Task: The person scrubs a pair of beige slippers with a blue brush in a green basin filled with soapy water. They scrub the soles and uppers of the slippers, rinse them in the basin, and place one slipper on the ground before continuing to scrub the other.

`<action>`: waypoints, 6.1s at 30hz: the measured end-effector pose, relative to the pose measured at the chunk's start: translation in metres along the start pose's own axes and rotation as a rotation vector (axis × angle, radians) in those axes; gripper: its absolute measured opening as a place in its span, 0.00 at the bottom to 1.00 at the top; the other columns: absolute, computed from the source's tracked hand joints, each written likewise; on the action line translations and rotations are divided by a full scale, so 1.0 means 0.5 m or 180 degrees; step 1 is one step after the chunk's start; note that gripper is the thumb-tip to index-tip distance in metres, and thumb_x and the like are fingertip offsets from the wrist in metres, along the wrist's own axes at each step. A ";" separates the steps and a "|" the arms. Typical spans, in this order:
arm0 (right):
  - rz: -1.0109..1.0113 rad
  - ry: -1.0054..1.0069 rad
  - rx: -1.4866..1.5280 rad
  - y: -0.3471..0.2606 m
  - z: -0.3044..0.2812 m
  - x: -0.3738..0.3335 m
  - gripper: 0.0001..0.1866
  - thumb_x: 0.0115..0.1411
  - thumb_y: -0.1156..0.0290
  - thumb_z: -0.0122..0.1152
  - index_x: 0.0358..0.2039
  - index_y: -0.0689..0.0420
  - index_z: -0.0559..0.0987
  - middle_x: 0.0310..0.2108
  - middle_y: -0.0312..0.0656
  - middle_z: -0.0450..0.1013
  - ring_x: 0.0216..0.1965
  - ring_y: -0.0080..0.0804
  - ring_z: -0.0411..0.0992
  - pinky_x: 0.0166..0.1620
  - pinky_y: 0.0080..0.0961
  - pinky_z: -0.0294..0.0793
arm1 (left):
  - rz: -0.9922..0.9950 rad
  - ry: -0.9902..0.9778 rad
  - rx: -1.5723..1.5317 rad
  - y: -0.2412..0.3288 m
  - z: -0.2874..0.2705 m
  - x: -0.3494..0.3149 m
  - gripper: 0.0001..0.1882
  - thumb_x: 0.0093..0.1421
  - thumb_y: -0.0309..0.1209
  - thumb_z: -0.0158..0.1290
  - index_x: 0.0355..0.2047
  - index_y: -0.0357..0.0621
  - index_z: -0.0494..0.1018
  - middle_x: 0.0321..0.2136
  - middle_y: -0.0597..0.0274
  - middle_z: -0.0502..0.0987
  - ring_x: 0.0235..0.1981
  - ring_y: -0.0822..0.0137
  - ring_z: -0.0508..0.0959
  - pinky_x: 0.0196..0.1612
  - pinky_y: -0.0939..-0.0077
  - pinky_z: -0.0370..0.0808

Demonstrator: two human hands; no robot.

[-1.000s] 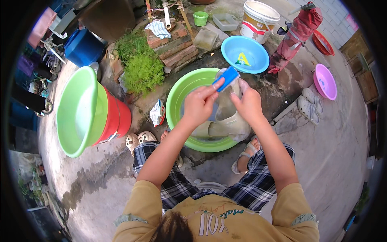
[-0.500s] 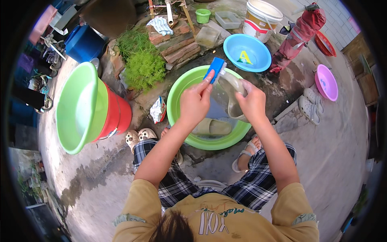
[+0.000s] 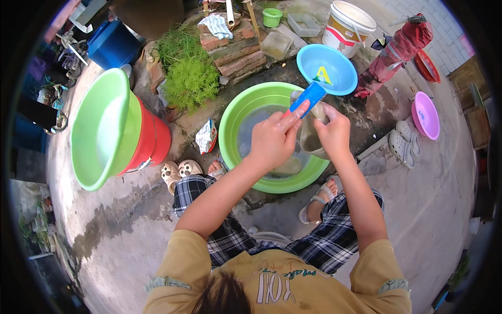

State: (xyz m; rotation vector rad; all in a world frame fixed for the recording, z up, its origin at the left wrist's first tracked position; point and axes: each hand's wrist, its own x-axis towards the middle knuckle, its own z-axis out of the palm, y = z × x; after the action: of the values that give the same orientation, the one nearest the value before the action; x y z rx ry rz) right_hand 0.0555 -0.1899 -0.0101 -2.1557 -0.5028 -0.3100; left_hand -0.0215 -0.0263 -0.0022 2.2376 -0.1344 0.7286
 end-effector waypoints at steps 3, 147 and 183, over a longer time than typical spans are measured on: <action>0.0274 0.0007 0.0478 -0.022 -0.002 0.005 0.21 0.48 0.76 0.63 0.45 0.63 0.80 0.39 0.54 0.78 0.41 0.46 0.78 0.46 0.31 0.76 | -0.0762 -0.0028 -0.0229 -0.029 -0.025 0.046 0.24 0.61 0.32 0.53 0.57 0.70 0.72 0.19 0.58 0.71 0.17 0.55 0.74 0.22 0.62 0.71; 0.1229 -0.0361 0.2718 0.013 -0.037 0.045 0.18 0.67 0.67 0.56 0.54 0.61 0.73 0.46 0.39 0.76 0.45 0.25 0.74 0.50 0.25 0.72 | -0.1422 -0.0815 -0.2480 -0.027 -0.059 0.042 0.21 0.64 0.30 0.55 0.58 0.48 0.72 0.35 0.76 0.75 0.32 0.83 0.65 0.39 0.88 0.66; -0.0463 -0.0987 -0.0209 -0.008 -0.025 0.016 0.18 0.51 0.68 0.69 0.43 0.59 0.80 0.38 0.53 0.77 0.40 0.52 0.75 0.45 0.40 0.74 | -0.0682 -0.0902 -0.1651 -0.024 -0.049 0.031 0.19 0.62 0.28 0.57 0.54 0.44 0.75 0.28 0.72 0.75 0.29 0.84 0.66 0.32 0.86 0.67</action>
State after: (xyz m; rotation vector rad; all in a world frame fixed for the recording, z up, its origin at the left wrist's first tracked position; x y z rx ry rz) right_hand 0.0601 -0.1959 0.0029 -2.2472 -0.8378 -0.0703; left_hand -0.0163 0.0012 0.0119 1.8055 -0.1935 0.2208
